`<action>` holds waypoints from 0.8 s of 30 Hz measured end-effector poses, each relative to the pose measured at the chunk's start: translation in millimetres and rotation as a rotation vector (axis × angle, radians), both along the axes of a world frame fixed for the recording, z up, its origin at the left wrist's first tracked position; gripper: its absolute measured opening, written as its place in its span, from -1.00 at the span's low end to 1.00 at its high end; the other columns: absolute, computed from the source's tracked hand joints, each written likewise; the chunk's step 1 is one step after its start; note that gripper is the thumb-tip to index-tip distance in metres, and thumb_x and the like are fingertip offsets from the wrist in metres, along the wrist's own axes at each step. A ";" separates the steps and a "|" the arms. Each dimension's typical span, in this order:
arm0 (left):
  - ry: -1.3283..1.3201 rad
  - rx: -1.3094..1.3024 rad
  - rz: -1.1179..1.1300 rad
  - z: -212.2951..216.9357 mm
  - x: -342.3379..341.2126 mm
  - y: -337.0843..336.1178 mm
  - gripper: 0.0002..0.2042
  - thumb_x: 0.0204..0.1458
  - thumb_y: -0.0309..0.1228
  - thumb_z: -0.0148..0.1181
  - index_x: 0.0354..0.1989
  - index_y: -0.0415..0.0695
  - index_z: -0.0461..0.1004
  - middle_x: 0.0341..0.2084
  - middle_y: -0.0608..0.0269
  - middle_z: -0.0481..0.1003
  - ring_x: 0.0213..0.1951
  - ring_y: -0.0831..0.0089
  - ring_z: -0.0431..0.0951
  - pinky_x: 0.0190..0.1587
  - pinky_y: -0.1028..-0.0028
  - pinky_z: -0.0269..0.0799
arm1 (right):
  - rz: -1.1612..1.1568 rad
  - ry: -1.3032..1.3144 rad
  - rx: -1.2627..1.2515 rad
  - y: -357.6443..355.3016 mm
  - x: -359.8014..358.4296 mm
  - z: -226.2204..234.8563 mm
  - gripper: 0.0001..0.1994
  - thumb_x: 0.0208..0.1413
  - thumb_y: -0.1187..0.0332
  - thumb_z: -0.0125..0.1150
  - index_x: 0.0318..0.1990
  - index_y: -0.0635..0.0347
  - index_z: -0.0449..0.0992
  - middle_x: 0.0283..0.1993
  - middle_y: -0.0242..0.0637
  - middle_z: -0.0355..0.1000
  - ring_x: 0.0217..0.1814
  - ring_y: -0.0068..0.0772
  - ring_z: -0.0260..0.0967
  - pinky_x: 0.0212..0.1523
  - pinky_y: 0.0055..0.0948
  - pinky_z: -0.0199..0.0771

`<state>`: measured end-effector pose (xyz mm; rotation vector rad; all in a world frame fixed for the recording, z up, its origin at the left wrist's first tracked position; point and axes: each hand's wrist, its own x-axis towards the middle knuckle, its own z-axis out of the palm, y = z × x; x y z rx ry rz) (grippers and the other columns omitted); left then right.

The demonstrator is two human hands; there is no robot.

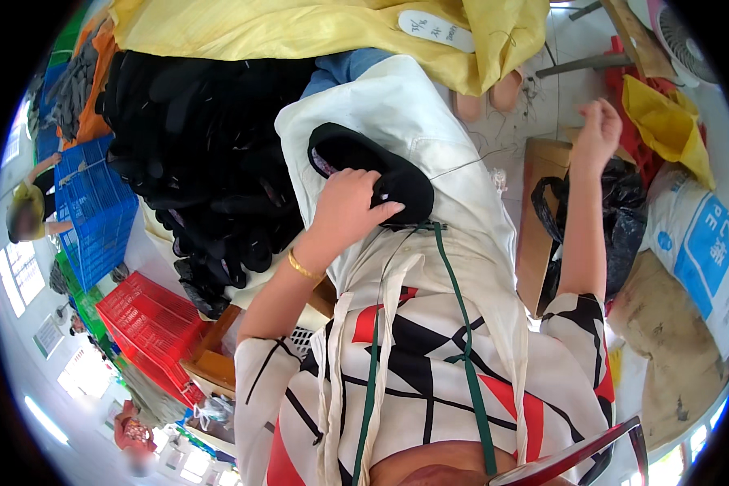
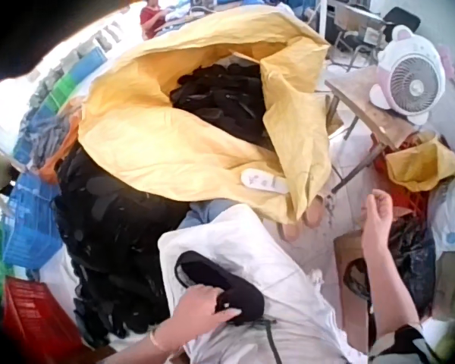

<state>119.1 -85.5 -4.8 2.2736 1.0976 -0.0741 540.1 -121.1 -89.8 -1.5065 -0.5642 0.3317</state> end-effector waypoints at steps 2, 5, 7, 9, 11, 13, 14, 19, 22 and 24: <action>-0.147 0.141 0.038 -2.3 0.0 -9.8 -0.69 -0.04 -0.23 0.33 -0.23 -0.21 0.55 -0.32 0.11 0.58 -0.22 0.10 0.53 -0.09 0.18 0.43 | 0.160 0.090 -0.051 -1.4 -29.1 -8.2 -0.87 0.30 0.47 0.15 -0.07 0.28 0.42 -0.23 -0.25 0.55 -0.16 -0.53 0.48 -0.01 -0.55 0.42; -0.219 0.347 0.080 -6.5 0.6 -25.2 -0.76 -0.04 -0.35 0.33 -0.23 -0.20 0.55 -0.33 0.13 0.58 -0.22 0.13 0.54 -0.10 0.21 0.45 | 0.440 0.336 -0.150 -0.1 -83.2 -7.8 -0.90 0.32 0.42 0.15 -0.12 0.21 0.53 -0.35 -0.45 0.50 -0.32 -0.64 0.41 -0.23 -0.63 0.44; -0.238 0.402 0.121 -5.3 3.5 -31.7 -0.79 -0.03 -0.40 0.32 -0.23 -0.20 0.55 -0.33 0.13 0.57 -0.25 0.14 0.55 -0.15 0.25 0.47 | 0.609 0.473 -0.251 -2.7 -121.6 6.7 -0.88 0.32 0.34 0.17 -0.11 0.15 0.54 -0.43 -0.47 0.47 -0.52 -0.71 0.31 -0.49 -0.62 0.38; -0.266 0.370 0.196 -2.4 5.4 -39.0 -0.81 -0.01 -0.43 0.31 -0.22 -0.20 0.55 -0.34 0.11 0.57 -0.31 0.16 0.55 -0.23 0.31 0.49 | 0.810 0.545 -0.393 -9.8 -147.6 24.4 -0.88 0.31 0.31 0.19 -0.11 0.10 0.54 -0.48 -0.54 0.42 -0.54 -0.75 0.29 -0.50 -0.64 0.34; -0.308 0.144 0.347 0.4 6.9 -45.4 -0.84 0.06 -0.44 0.29 -0.22 -0.21 0.54 -0.35 0.13 0.57 -0.36 0.26 0.56 -0.33 0.40 0.50 | 0.966 0.555 -0.435 -18.2 -166.5 36.3 -0.89 0.32 0.32 0.18 -0.10 0.08 0.55 -0.49 -0.56 0.39 -0.54 -0.77 0.27 -0.50 -0.67 0.31; -0.429 -0.185 0.570 -4.5 4.2 -48.6 -0.85 0.12 -0.43 0.26 -0.20 -0.21 0.54 -0.36 0.16 0.58 -0.40 0.36 0.57 -0.39 0.48 0.50 | 1.093 0.542 -0.430 -26.5 -182.1 35.6 -0.88 0.33 0.32 0.16 -0.07 0.07 0.56 -0.50 -0.56 0.37 -0.53 -0.78 0.24 -0.49 -0.69 0.27; -0.532 -0.404 0.716 -13.0 -0.7 -49.9 -0.86 0.16 -0.41 0.25 -0.19 -0.21 0.55 -0.36 0.19 0.58 -0.41 0.42 0.56 -0.41 0.52 0.50 | 1.131 0.540 -0.436 -29.3 -187.6 39.2 -0.87 0.33 0.34 0.16 -0.07 0.09 0.56 -0.50 -0.56 0.38 -0.52 -0.78 0.24 -0.49 -0.68 0.28; -0.928 -1.084 1.075 -29.7 -7.1 -56.4 -0.82 0.24 -0.36 0.20 -0.13 -0.22 0.52 -0.36 0.23 0.57 -0.40 0.51 0.55 -0.40 0.54 0.57 | 1.211 0.196 -0.410 -42.2 -206.1 43.4 -0.86 0.24 0.38 0.18 -0.11 0.16 0.56 -0.46 -0.29 0.50 -0.50 -0.49 0.42 -0.40 -0.49 0.44; -0.969 -1.179 1.086 -37.1 -10.3 -56.7 -0.81 0.26 -0.35 0.16 -0.11 -0.23 0.51 -0.35 0.20 0.58 -0.39 0.49 0.57 -0.39 0.51 0.60 | 1.177 0.089 -0.373 -43.8 -213.6 39.6 -0.85 0.19 0.36 0.19 -0.13 0.11 0.58 -0.41 -0.10 0.52 -0.42 -0.16 0.50 -0.34 -0.36 0.50; -0.985 -1.197 1.085 -38.0 -11.1 -56.8 -0.81 0.26 -0.36 0.16 -0.11 -0.23 0.50 -0.34 0.19 0.58 -0.39 0.48 0.57 -0.38 0.51 0.61 | 1.173 0.057 -0.369 -43.5 -214.8 40.1 -0.86 0.19 0.35 0.18 -0.14 0.10 0.58 -0.41 -0.09 0.53 -0.41 -0.10 0.51 -0.34 -0.32 0.51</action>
